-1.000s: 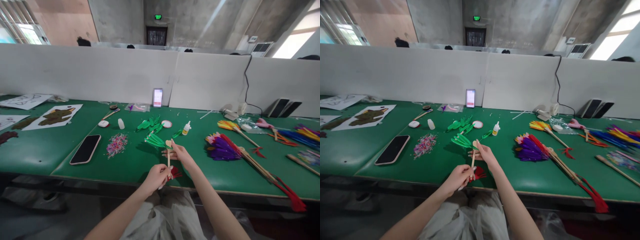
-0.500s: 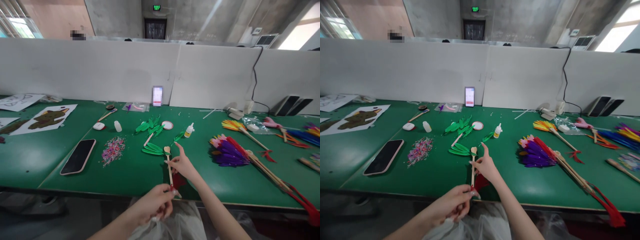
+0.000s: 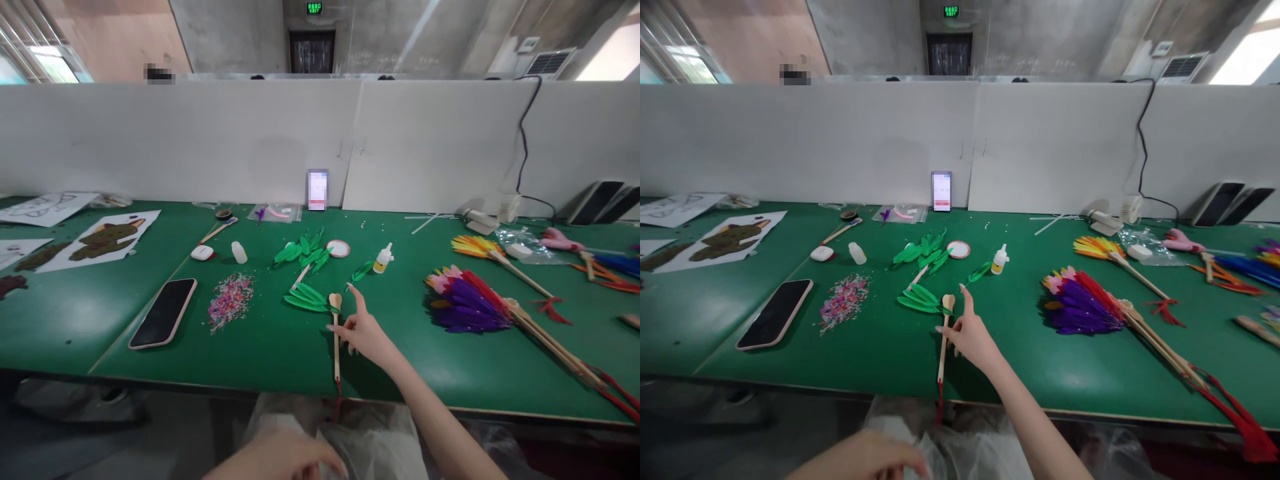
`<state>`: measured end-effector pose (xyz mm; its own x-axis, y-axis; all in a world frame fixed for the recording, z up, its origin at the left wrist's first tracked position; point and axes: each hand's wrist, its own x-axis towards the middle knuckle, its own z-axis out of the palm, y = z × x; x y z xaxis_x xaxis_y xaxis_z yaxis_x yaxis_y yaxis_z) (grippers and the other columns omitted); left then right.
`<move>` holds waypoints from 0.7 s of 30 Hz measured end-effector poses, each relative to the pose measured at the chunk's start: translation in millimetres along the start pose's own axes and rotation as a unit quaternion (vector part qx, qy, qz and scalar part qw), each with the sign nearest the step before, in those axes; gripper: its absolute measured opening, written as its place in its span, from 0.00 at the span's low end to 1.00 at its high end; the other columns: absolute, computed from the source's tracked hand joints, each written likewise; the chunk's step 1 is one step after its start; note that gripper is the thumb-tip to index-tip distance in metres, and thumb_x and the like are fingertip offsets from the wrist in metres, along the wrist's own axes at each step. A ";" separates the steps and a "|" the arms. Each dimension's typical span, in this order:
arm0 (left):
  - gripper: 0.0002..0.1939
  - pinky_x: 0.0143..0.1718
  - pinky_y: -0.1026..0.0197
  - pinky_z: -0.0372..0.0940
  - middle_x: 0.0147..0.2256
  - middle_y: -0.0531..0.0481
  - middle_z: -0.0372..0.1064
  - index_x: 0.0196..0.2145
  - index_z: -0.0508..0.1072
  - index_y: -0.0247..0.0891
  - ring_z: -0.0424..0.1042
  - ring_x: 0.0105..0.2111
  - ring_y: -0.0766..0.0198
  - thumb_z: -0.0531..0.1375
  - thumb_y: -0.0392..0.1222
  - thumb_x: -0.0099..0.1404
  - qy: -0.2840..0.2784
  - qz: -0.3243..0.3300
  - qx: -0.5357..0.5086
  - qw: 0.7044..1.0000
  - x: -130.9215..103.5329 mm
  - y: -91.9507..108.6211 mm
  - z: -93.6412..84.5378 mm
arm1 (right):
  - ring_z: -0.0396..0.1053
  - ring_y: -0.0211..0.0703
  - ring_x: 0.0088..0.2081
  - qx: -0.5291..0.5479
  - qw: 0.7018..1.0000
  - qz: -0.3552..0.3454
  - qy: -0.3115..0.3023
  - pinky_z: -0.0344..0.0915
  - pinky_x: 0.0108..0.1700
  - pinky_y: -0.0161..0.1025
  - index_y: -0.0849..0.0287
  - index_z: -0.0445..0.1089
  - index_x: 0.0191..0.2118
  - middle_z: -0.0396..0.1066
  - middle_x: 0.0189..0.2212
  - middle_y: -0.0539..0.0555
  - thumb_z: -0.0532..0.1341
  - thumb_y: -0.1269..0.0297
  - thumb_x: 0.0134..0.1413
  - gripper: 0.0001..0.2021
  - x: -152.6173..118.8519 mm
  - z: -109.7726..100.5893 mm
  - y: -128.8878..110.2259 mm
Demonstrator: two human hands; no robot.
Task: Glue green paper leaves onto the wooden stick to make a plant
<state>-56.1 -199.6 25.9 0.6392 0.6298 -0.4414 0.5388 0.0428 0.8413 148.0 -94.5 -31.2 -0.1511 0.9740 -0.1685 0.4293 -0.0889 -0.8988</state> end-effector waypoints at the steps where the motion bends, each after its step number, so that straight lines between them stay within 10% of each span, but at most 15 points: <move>1: 0.17 0.32 0.65 0.61 0.31 0.52 0.72 0.40 0.73 0.44 0.69 0.29 0.65 0.50 0.52 0.63 0.023 -0.010 0.005 1.000 -0.6 1.8 -8.1 | 0.64 0.38 0.14 0.004 1.000 -0.003 -0.002 0.62 0.17 0.31 0.57 0.28 0.64 0.66 0.16 0.42 0.60 0.58 0.48 0.46 -0.7 -1.7 -0.8; 9: 0.18 0.29 0.66 0.63 0.21 0.53 0.67 0.39 0.71 0.37 0.68 0.23 0.66 0.46 0.50 0.66 0.301 0.043 0.046 0.952 27.2 -11.7 -56.5 | 0.65 0.40 0.19 -0.034 0.997 -0.049 0.054 0.61 0.23 0.34 0.58 0.36 0.64 0.68 0.19 0.44 0.59 0.49 0.48 0.43 0.3 -20.2 -10.0; 13: 0.22 0.54 0.52 0.55 0.49 0.39 0.66 0.50 0.66 0.34 0.61 0.53 0.53 0.49 0.49 0.64 0.567 0.080 0.246 0.782 34.4 -42.8 -81.0 | 0.64 0.40 0.19 -0.041 0.992 -0.077 0.091 0.60 0.24 0.33 0.58 0.40 0.63 0.64 0.17 0.43 0.60 0.50 0.48 0.42 3.6 -10.3 2.1; 16: 0.33 0.59 0.44 0.40 0.58 0.28 0.51 0.60 0.51 0.23 0.41 0.62 0.47 0.47 0.50 0.65 0.687 -0.044 0.336 0.642 22.1 -75.4 -104.0 | 0.61 0.39 0.17 -0.020 0.990 -0.076 0.119 0.57 0.21 0.32 0.59 0.42 0.62 0.63 0.17 0.43 0.57 0.50 0.51 0.37 2.7 -5.1 10.0; 21: 0.34 0.59 0.40 0.30 0.56 0.24 0.53 0.60 0.47 0.18 0.47 0.61 0.48 0.40 0.51 0.66 0.677 -0.180 0.375 0.607 -7.9 -118.7 -122.6 | 0.61 0.37 0.16 -0.004 0.986 -0.082 0.142 0.58 0.20 0.32 0.60 0.45 0.61 0.64 0.18 0.45 0.54 0.51 0.54 0.33 1.8 -6.5 11.9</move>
<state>-192.4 -114.6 -32.3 -0.3568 0.7666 0.5338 0.9330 0.3205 0.1634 158.6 -92.4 -39.6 0.0357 0.9943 0.1003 0.4268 0.0756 -0.9012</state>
